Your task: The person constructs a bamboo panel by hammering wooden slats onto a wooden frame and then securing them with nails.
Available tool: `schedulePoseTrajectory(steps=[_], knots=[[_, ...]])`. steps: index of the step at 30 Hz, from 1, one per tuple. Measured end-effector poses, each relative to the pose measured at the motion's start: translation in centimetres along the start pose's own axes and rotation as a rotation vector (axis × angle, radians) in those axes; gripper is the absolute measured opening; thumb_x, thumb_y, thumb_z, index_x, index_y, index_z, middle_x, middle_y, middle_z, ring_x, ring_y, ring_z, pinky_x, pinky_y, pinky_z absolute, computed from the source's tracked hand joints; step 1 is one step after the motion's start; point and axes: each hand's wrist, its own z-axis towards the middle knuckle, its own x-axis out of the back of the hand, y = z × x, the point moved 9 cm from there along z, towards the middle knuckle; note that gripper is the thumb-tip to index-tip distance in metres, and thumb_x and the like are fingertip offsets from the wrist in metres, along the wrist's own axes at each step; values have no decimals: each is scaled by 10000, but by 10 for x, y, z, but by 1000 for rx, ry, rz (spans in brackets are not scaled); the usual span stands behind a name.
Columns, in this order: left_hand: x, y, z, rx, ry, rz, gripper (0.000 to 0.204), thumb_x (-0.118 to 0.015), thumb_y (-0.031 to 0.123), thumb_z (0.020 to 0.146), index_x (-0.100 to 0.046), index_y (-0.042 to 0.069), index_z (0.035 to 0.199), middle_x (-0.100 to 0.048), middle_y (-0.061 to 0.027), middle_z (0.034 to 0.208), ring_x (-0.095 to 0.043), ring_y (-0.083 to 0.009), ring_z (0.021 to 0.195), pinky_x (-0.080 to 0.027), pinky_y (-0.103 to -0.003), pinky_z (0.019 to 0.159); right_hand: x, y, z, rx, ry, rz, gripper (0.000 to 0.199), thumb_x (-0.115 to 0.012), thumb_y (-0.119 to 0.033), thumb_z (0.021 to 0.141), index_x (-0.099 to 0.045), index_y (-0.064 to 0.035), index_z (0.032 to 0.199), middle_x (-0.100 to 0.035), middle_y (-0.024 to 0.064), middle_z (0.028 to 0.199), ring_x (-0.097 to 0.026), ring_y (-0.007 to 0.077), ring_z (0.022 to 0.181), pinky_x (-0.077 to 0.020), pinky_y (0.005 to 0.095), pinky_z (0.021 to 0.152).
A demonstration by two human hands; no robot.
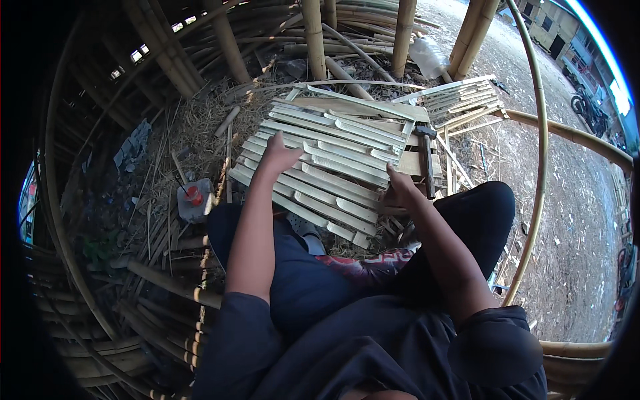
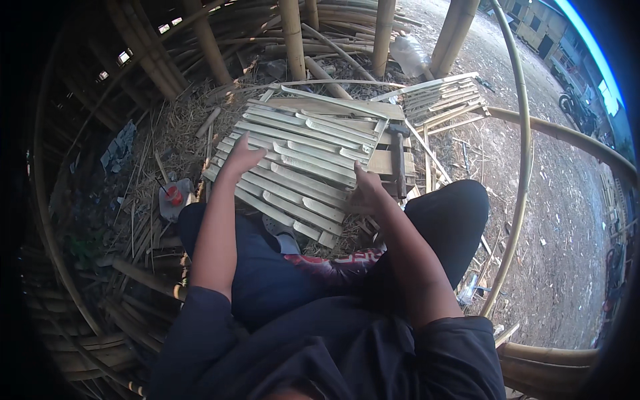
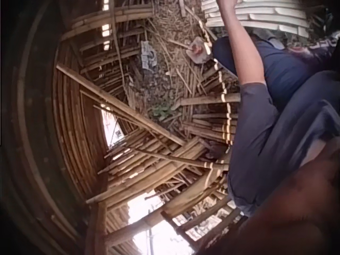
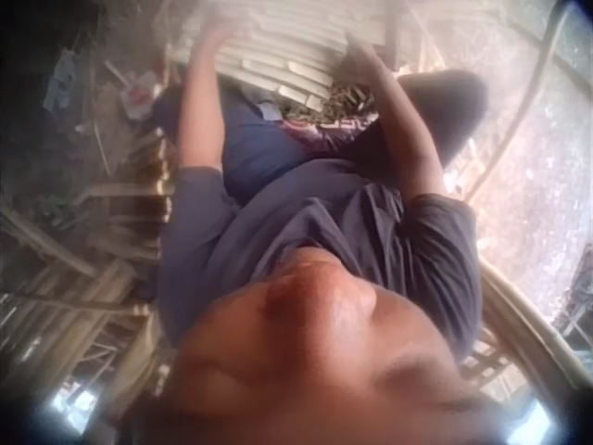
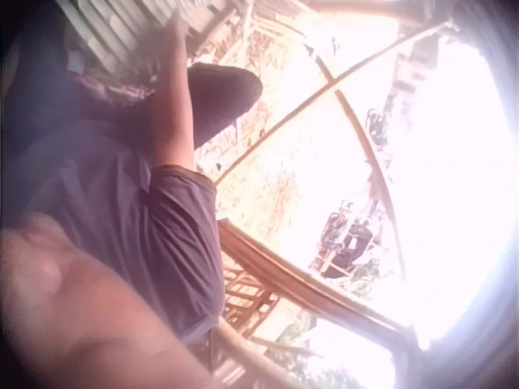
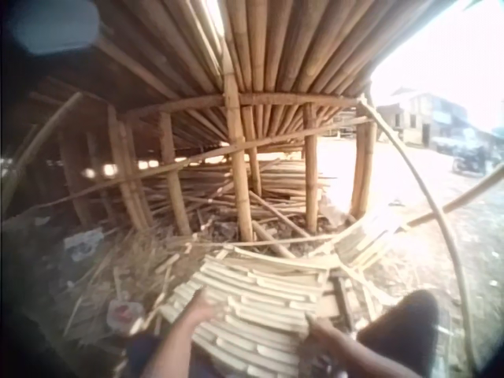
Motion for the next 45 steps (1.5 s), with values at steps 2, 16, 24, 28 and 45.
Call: schedulePoseTrajectory(steps=[2, 16, 24, 28, 45], knots=[[34, -34, 20, 14, 73, -45, 908, -738, 251, 776, -335, -36, 1538, -397, -286, 1554, -444, -384, 1428, -400, -412, 1164, -6, -20, -8, 21, 66, -12, 792, -578, -622, 968, -637, 121, 1238, -720, 205, 1116, -692, 339, 1022, -527, 460, 907], [69, -234, -21, 785, 915, -255, 722, -725, 360, 754, -571, -104, 1285, -558, -314, 1404, -603, -372, 1257, -536, -457, 993, 16, -25, 14, 40, -170, -216, 517, -581, -486, 1021, -647, 25, 1062, -720, 121, 786, -696, 202, 606, -457, 328, 477], [42, -262, -3, 635, 823, -667, 557, -627, 303, 878, -595, -22, 1330, -635, -208, 1326, -660, -336, 1122, -549, -433, 926, -2, -39, 24, 267, -139, -244, 507, -638, -483, 992, -713, 14, 930, -649, 58, 704, -549, 123, 532, -428, 306, 494], [63, -242, -18, 667, 910, -725, 524, -629, 235, 868, -589, -56, 1302, -643, -227, 1307, -675, -347, 1133, -569, -438, 943, -2, -78, 0, 348, -147, -3, 455, -670, -437, 981, -717, 9, 905, -614, 25, 668, -512, 95, 524, -391, 290, 484], [65, -189, -31, 490, 969, -973, 702, -740, 341, 928, -443, -72, 1412, -553, -205, 1438, -635, -318, 1221, -558, -438, 1000, 17, -144, -23, 556, -209, -30, 503, -653, -456, 982, -697, 42, 928, -689, 114, 785, -584, 166, 629, -469, 361, 581]])
